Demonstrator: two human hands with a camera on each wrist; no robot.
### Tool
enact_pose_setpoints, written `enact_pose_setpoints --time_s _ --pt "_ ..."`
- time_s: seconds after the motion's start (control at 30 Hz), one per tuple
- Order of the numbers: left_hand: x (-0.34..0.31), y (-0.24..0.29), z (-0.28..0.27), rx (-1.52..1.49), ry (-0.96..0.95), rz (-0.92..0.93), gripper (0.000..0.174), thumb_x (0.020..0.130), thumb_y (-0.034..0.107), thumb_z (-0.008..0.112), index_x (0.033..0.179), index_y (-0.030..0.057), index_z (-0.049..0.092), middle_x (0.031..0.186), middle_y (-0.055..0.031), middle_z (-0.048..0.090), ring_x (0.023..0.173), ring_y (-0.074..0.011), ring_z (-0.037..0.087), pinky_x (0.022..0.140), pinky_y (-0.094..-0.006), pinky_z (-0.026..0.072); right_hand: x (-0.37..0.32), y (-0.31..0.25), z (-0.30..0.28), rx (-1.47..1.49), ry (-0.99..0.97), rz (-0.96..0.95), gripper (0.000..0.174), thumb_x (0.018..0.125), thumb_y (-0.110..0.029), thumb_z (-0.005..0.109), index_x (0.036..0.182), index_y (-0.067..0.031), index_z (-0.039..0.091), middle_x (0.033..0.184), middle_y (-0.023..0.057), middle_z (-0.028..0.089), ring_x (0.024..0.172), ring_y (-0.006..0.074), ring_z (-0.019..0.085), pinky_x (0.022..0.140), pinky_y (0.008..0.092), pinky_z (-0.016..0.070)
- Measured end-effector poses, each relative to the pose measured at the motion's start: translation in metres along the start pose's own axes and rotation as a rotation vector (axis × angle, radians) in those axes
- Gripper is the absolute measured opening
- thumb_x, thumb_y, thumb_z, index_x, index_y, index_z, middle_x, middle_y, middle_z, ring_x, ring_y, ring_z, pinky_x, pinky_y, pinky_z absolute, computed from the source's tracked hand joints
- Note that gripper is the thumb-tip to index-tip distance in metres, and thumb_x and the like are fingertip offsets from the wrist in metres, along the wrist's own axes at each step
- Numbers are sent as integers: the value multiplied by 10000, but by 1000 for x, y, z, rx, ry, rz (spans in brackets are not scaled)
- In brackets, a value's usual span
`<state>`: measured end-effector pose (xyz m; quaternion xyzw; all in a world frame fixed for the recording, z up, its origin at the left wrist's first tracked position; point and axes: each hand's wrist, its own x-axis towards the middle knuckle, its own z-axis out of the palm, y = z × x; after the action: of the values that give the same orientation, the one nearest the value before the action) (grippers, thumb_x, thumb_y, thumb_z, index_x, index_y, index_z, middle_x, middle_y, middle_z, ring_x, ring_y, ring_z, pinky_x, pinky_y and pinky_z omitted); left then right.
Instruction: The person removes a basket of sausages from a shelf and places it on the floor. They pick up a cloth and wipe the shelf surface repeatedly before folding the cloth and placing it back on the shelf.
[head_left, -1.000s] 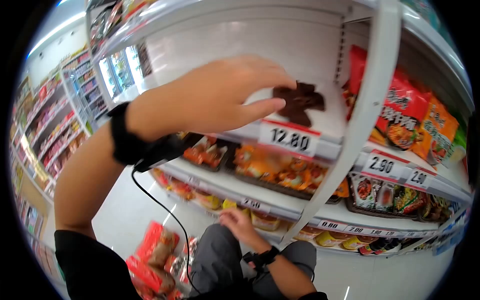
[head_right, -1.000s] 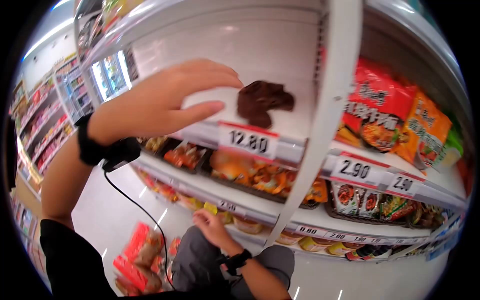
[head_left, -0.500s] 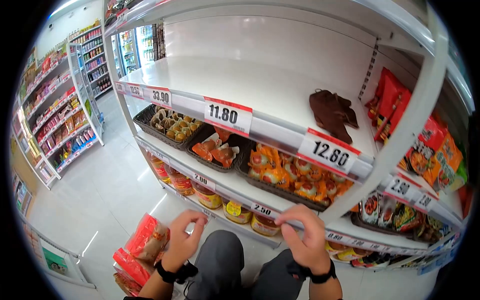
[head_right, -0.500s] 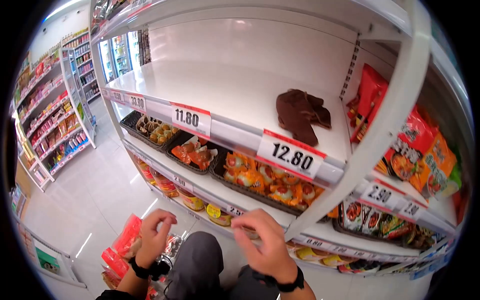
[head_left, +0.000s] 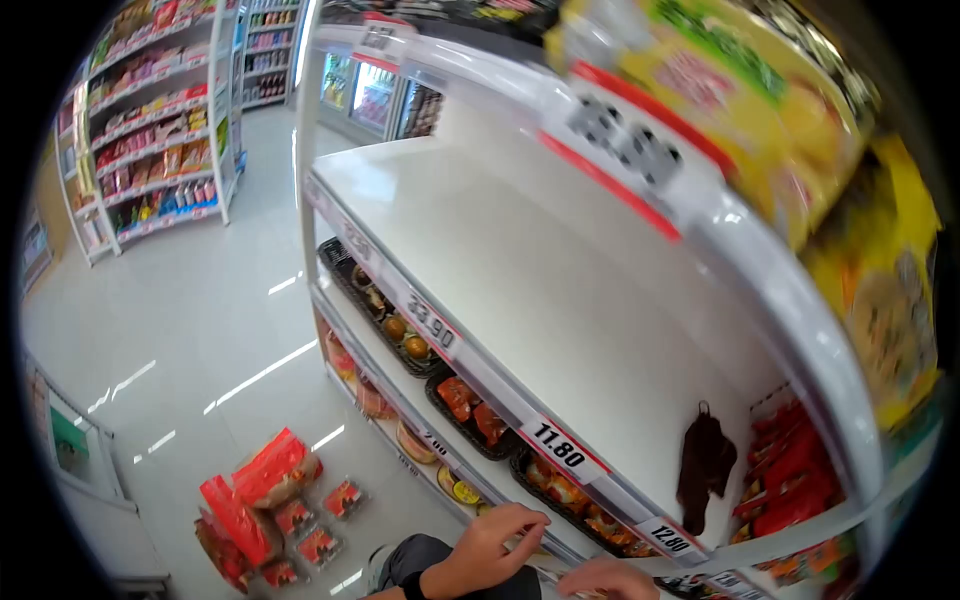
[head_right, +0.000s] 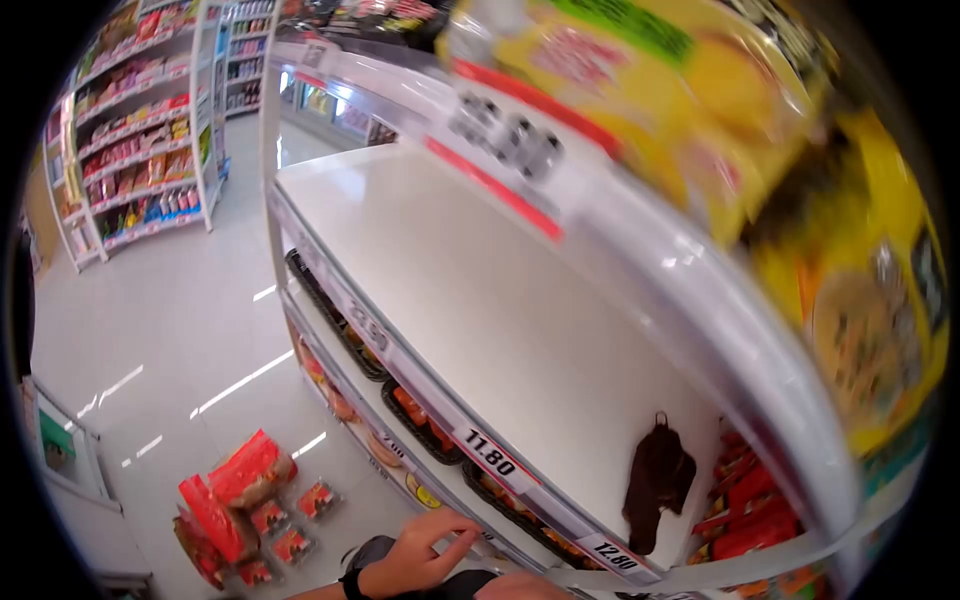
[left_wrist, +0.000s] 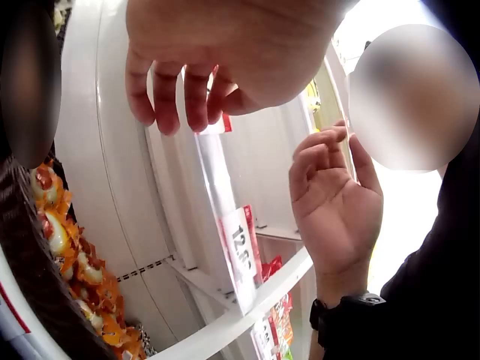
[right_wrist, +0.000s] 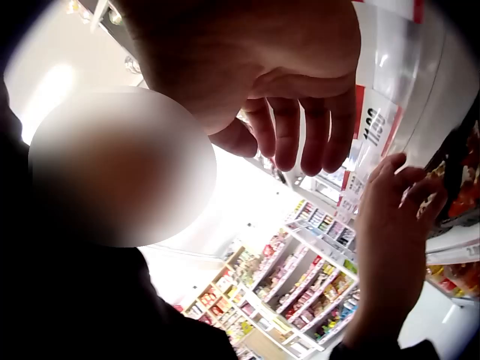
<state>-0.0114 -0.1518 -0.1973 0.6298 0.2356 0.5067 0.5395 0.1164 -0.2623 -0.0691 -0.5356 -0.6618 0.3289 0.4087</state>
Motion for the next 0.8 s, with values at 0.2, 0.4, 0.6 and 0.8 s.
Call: enact_pose_setpoints --time_s 0.2,0.4,0.6,0.8 --pt "-14 73 -32 109 166 -120 92 829 44 623 912 7 632 819 -133 631 728 -284 615 669 -337 494 58 -43 -30 -516 214 110 194 780 -16 578 970 23 582 991 170 582 921 304 562 849 377 431" --pt "-80 156 -91 402 575 -414 61 810 2 594 865 -16 614 825 -158 622 764 -327 608 687 -353 480 69 -3 -96 -807 79 385 506 849 -81 570 1323 -8 411 1397 212 366 1320 361 321 1102 432 237" --pt "-172 225 -142 541 1075 -681 85 887 26 537 908 -16 608 772 -72 599 721 -150 584 664 -265 453 49 55 -147 -910 157 496 678 864 -146 580 1448 -53 247 1483 228 249 1382 366 225 1131 437 184" --pt "-196 286 -124 691 1200 -622 153 934 102 524 950 -18 618 793 -55 623 724 -111 575 668 -253 456 29 103 -173 -866 67 529 726 837 -232 625 1428 -14 265 1461 266 265 1360 401 249 1123 442 206"
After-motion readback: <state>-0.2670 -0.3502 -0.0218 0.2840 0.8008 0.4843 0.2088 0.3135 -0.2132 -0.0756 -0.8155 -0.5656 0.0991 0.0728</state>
